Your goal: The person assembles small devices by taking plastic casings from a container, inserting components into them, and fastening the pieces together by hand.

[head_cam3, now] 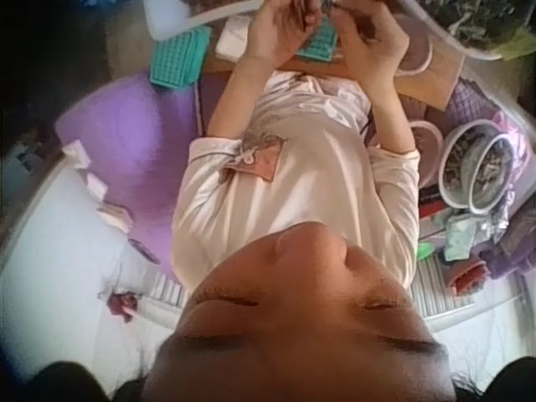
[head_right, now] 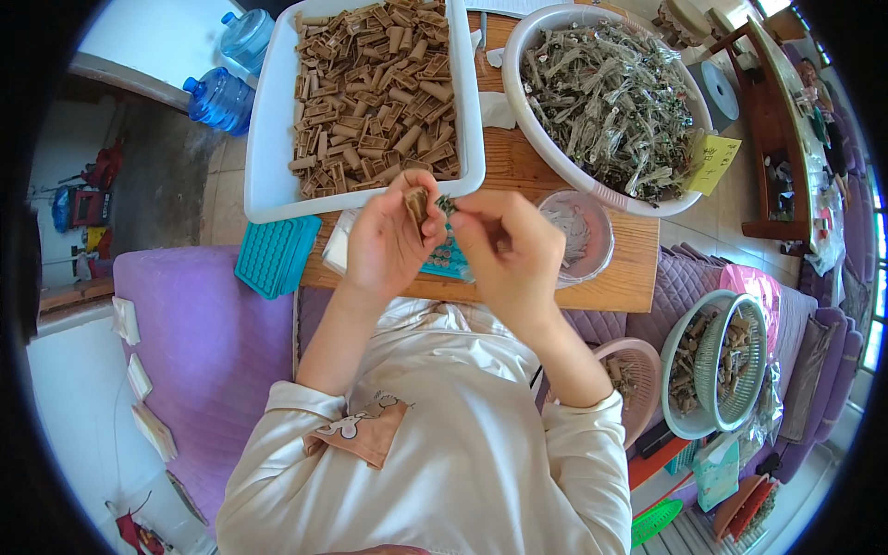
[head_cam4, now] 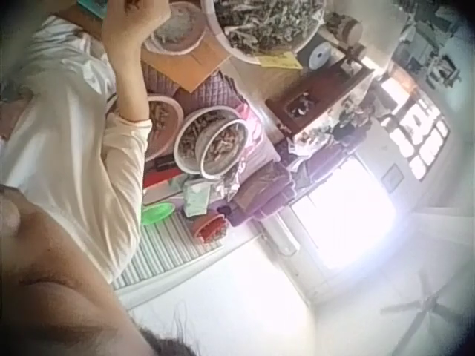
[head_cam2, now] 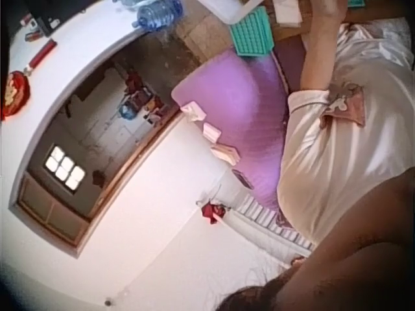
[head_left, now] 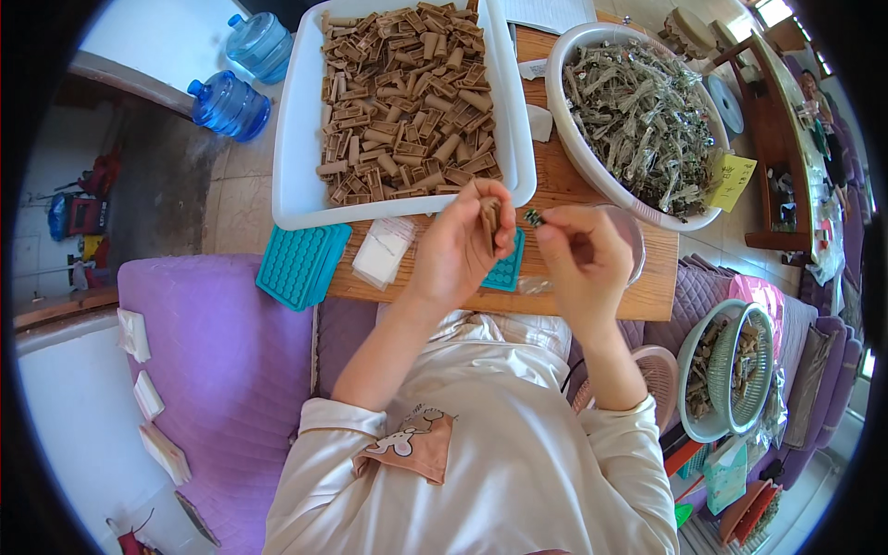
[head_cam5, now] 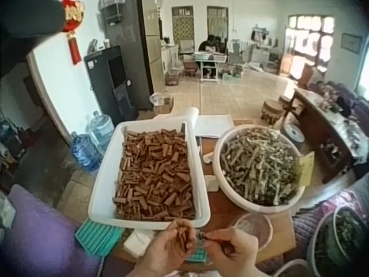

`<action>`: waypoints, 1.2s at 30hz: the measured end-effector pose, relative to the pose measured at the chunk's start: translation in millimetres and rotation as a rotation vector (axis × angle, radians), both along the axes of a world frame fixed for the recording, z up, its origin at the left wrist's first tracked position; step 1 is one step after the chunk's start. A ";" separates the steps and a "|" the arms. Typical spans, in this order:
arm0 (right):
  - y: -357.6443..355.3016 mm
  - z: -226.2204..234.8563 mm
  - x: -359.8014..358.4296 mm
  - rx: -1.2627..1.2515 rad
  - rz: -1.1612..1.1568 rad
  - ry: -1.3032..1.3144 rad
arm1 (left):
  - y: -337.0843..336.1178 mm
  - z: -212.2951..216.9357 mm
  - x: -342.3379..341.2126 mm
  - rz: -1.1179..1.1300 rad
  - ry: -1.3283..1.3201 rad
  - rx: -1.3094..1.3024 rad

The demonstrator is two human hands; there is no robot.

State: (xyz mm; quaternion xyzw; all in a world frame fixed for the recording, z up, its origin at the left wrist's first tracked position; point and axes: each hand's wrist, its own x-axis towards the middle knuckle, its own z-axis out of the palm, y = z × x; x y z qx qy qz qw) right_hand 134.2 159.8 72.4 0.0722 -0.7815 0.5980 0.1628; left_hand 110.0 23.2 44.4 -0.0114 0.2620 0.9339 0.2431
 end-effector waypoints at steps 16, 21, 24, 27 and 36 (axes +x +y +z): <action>-24.0 -23.7 53.3 0.099 -0.214 0.136 | 6.4 -8.3 64.1 0.161 0.120 -0.258; -30.0 -29.0 53.1 0.134 -0.219 0.250 | 9.7 -7.9 67.2 0.161 0.183 -0.365; -28.9 -30.4 55.4 0.150 -0.220 0.270 | 9.9 -13.5 67.1 0.231 0.361 -0.339; -26.9 -33.4 55.5 0.148 -0.211 0.324 | 7.3 -9.9 68.7 0.231 0.380 -0.418; -24.6 -35.7 55.4 0.237 -0.079 0.339 | -1.6 -7.7 70.7 0.182 0.334 -0.557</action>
